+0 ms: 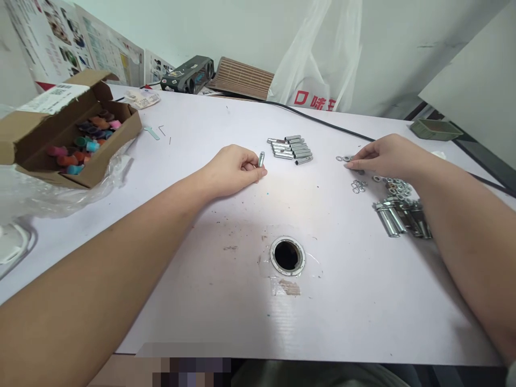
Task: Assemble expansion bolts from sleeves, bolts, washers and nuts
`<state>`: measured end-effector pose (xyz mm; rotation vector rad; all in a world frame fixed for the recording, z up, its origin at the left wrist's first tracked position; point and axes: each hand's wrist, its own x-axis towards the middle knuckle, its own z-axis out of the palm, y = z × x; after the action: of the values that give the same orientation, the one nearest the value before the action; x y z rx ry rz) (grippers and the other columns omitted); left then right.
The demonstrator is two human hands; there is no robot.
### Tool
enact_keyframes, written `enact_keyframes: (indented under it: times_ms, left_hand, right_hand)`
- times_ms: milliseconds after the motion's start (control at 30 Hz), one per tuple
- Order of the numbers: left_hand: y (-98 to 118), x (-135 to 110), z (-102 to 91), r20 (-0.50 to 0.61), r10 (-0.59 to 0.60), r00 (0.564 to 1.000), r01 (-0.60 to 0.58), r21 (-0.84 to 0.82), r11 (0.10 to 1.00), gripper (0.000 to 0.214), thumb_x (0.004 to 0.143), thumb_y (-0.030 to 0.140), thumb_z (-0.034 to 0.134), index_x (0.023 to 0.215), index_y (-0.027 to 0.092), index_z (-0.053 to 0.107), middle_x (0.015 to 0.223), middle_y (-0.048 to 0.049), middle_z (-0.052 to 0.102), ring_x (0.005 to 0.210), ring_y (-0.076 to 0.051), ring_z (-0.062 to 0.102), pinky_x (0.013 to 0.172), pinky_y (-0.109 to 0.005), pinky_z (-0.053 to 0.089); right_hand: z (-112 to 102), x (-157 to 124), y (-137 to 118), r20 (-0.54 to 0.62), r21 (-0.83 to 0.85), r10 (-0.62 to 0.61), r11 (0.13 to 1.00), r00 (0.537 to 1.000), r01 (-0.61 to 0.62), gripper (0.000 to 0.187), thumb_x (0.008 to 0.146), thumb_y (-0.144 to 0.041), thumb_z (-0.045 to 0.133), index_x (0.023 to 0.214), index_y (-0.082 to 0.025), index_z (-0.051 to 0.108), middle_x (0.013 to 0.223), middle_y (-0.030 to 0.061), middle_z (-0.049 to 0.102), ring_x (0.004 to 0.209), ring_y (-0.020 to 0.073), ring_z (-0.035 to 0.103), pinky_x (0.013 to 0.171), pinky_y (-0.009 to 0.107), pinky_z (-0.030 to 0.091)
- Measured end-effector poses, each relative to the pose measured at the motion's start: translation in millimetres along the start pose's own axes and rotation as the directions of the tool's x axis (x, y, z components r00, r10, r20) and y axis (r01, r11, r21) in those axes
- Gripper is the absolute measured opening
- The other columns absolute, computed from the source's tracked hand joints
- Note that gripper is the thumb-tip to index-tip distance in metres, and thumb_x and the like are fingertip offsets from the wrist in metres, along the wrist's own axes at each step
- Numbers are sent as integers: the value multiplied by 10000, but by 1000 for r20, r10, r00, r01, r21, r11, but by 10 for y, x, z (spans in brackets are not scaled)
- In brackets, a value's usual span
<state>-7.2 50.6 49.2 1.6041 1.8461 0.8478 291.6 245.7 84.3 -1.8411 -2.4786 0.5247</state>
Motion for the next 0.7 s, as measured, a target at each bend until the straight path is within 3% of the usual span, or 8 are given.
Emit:
enact_keyframes:
  times_ms: [400,600,700]
  left_hand:
    - [-1,8,1,6,0,1000,0,-7,1000,225,870,389,760,794,178,747,670,17,580,628,-128,475,648,-333,374]
    - [-21,5,8,7,10,1000,-10,7,1000,254,875,415,741,775,182,726,677,15,581,642,-131,472,649,-328,365]
    - [-28,7,13,6,12,1000,-12,15,1000,255,882,413,730,787,177,732,682,13,587,656,-135,484,665,-331,369]
  right_hand:
    - [41,67,63,68,-104,-77,991,995,84,252,1005,-398,810,872,-190,761,873,85,730,750,186,555,752,405,438]
    - [24,67,96,123,-126,-117,983,986,132,491,1027,-663,711,855,-203,710,744,59,649,656,164,486,702,408,439]
    - [-16,-11,1,126,-116,-112,985,986,127,438,1020,-626,716,902,-204,729,750,53,648,665,171,506,687,399,438]
